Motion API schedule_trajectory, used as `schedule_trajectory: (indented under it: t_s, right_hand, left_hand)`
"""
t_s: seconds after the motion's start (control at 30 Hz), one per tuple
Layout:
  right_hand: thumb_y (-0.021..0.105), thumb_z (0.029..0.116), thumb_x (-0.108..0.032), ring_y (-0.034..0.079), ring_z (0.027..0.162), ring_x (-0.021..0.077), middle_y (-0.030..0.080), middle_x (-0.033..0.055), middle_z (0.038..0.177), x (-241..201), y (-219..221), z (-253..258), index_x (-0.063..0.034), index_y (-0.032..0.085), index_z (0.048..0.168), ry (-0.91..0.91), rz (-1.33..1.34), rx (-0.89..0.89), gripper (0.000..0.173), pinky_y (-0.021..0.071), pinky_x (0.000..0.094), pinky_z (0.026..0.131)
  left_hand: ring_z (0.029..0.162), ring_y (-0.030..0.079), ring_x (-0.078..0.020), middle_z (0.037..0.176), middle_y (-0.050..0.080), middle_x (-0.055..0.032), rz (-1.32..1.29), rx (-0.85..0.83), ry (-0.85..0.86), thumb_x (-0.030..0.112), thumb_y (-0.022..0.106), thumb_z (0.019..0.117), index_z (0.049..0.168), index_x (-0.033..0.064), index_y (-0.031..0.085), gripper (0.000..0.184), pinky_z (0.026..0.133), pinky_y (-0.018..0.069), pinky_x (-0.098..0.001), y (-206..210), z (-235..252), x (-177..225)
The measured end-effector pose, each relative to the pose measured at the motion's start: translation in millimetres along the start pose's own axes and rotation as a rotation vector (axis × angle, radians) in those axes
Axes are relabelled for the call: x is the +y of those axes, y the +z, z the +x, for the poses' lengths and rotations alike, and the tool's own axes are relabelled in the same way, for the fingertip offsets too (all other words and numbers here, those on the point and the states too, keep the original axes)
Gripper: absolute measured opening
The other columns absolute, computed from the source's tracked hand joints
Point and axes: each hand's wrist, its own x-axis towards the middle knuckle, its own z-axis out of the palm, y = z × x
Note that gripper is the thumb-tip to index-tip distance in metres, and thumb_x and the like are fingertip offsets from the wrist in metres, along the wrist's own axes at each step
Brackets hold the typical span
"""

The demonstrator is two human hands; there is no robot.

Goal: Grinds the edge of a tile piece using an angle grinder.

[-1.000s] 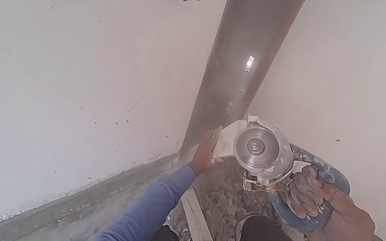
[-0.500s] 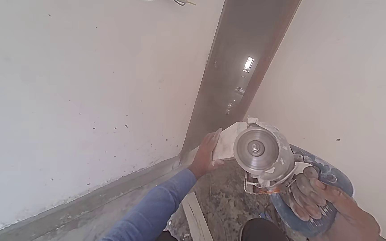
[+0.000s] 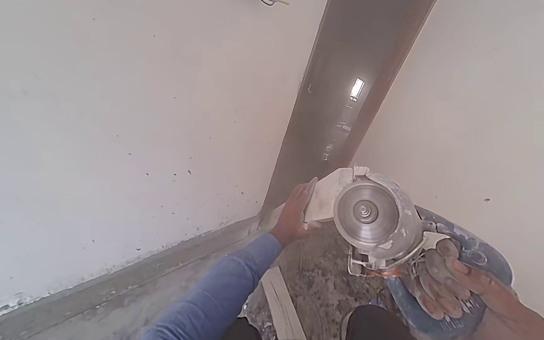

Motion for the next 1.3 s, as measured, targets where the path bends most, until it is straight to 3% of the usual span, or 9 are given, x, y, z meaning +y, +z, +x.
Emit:
schedule_trajectory:
  t_s: [0.23, 0.7, 1.17, 1.3]
  right_hand:
    - [0.065, 0.0961, -0.013, 0.061, 0.051, 0.0131, 0.058, 0.0021, 0.062, -4.3, 0.7, -3.5, -0.0046, 0.067, 0.099, 0.037, 0.032, 0.006, 0.009, 0.0569, 0.0308, 0.051]
    - [0.066, 0.0944, -0.017, 0.06, 0.048, 0.0104, 0.056, 0.0008, 0.06, -1.2, -12.0, 19.4, -0.0044, 0.067, 0.095, -0.087, 0.041, 0.074, 0.012, 0.0559, 0.0268, 0.046]
    - [0.052, 0.0977, -0.015, 0.058, 0.045, 0.0079, 0.056, -0.0003, 0.058, -11.1, -24.0, 32.6, -0.0065, 0.066, 0.09, -0.18, 0.013, 0.191, 0.018, 0.0534, 0.0236, 0.043]
    - [0.054, 0.0989, -0.016, 0.059, 0.047, 0.0081, 0.055, -0.0008, 0.058, -14.0, -30.5, 37.9, -0.0058, 0.067, 0.091, -0.183, 0.052, 0.131, 0.019, 0.0538, 0.0236, 0.046]
  left_hand:
    - [0.133, 0.055, -0.0285, 0.143, 0.056, -0.025, 0.004, 0.018, 0.024, 0.093, 0.028, 0.0821, 0.15, -0.0075, 0.043, 0.122, 0.114, 0.0439, -0.0412, 3.0, 0.4, -2.1]
    - [0.135, 0.053, -0.0292, 0.145, 0.054, -0.0254, -0.027, -0.037, 0.037, 0.095, 0.026, 0.0802, 0.15, -0.0076, 0.044, 0.125, 0.115, 0.0427, -0.0423, 11.3, -4.6, 3.5]
    - [0.134, 0.054, -0.0302, 0.144, 0.055, -0.026, -0.028, -0.125, 0.083, 0.093, 0.03, 0.0813, 0.15, -0.007, 0.044, 0.122, 0.114, 0.0428, -0.0407, 19.3, -12.2, 12.8]
    - [0.134, 0.054, -0.0297, 0.144, 0.055, -0.0256, -0.029, -0.131, 0.099, 0.094, 0.025, 0.0815, 0.15, -0.0066, 0.045, 0.123, 0.114, 0.0429, -0.0406, 21.3, -11.8, 13.0]
